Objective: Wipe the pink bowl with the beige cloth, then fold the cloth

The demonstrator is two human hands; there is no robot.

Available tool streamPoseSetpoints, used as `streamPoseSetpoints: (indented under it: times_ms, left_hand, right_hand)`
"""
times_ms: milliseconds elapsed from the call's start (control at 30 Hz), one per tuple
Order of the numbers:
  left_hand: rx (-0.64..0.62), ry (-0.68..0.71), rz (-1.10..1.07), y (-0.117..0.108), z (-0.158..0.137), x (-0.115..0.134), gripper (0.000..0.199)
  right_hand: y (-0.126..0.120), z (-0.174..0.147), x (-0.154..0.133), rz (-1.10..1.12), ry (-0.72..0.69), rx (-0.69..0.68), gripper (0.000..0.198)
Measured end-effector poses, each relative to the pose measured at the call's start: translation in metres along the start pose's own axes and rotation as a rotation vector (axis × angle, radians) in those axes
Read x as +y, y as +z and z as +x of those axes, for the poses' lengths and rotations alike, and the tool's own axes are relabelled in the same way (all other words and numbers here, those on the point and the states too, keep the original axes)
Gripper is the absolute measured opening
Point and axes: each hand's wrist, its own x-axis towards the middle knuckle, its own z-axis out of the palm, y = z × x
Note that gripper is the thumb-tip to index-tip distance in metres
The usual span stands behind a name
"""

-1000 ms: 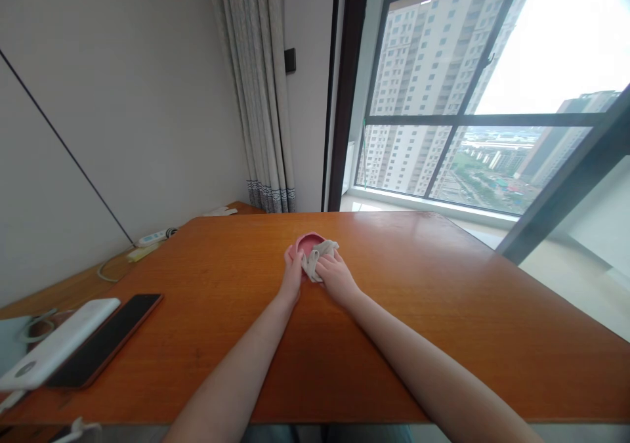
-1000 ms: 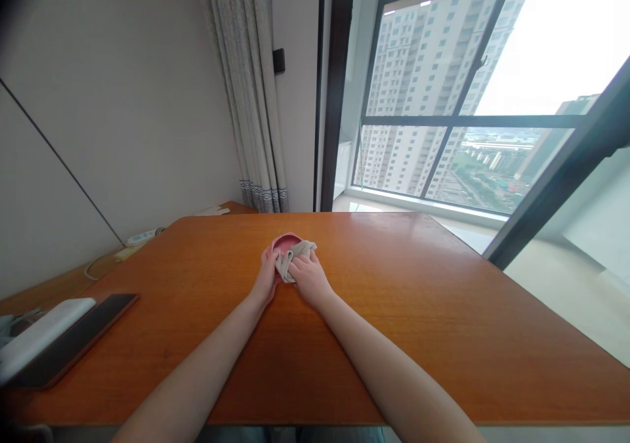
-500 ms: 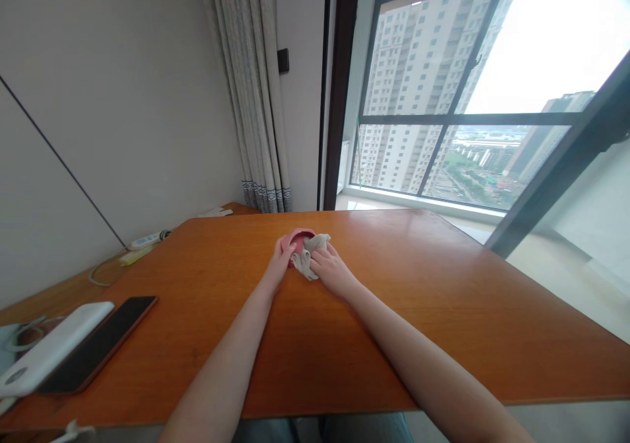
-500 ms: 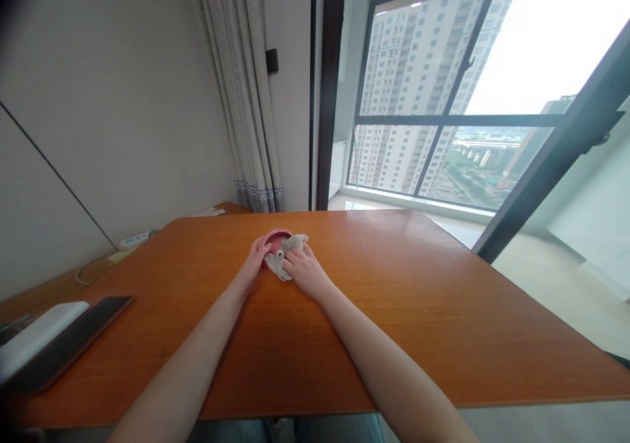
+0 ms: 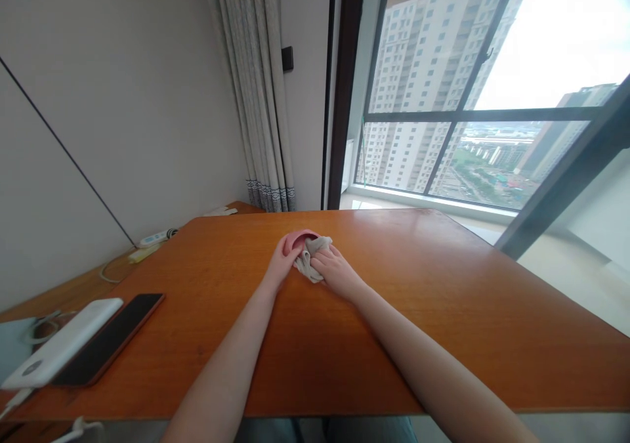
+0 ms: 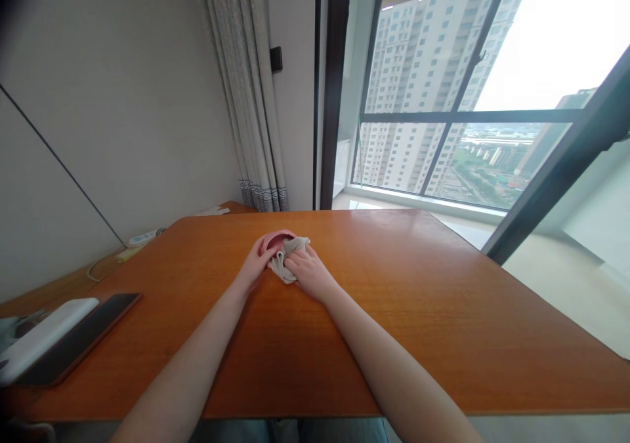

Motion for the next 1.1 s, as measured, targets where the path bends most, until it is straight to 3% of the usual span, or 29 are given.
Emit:
streamPoseSetpoints:
  times_ms: [100,267,400,500,667,833,900,1033,1100]
  left_hand:
    - [-0.034,-0.039,0.026,-0.004,0.001,0.000,0.046]
    - [0.174,-0.112,-0.129,0.019,-0.013,-0.022,0.064]
    - [0.140,-0.119,-0.183,0.034,-0.022,-0.032,0.060]
    - [0.139,-0.157,-0.186,0.027,-0.017,-0.033,0.052]
    - [0.131,-0.028,-0.008,0.002,-0.002,-0.033,0.047]
    - [-0.013,-0.006,0.108,-0.006,0.002,-0.029,0.038]
    - [-0.016,-0.029,0.088,-0.005,0.001,-0.026,0.041]
    - [0.131,-0.140,-0.005,0.003,-0.007,-0.022,0.056]
    - [0.101,-0.214,-0.092,0.012,-0.014,-0.022,0.058]
  right_hand:
    - [0.004,-0.003,0.005,-0.039,0.009,0.012,0.015]
    - [0.008,-0.006,0.008,-0.053,0.051,0.023,0.015]
    - [0.007,-0.005,0.004,-0.029,0.088,0.036,0.017]
    - [0.007,-0.001,-0.001,-0.003,0.086,0.029,0.017]
    - [0.007,0.001,-0.003,0.057,0.106,-0.027,0.010]
    - [0.003,-0.005,0.002,0.079,0.076,-0.034,0.017]
    - [0.002,-0.006,0.002,0.081,0.076,-0.037,0.022]
    - [0.002,-0.003,-0.002,0.046,0.145,-0.076,0.013]
    - [0.003,-0.003,-0.003,0.021,0.206,-0.068,0.011]
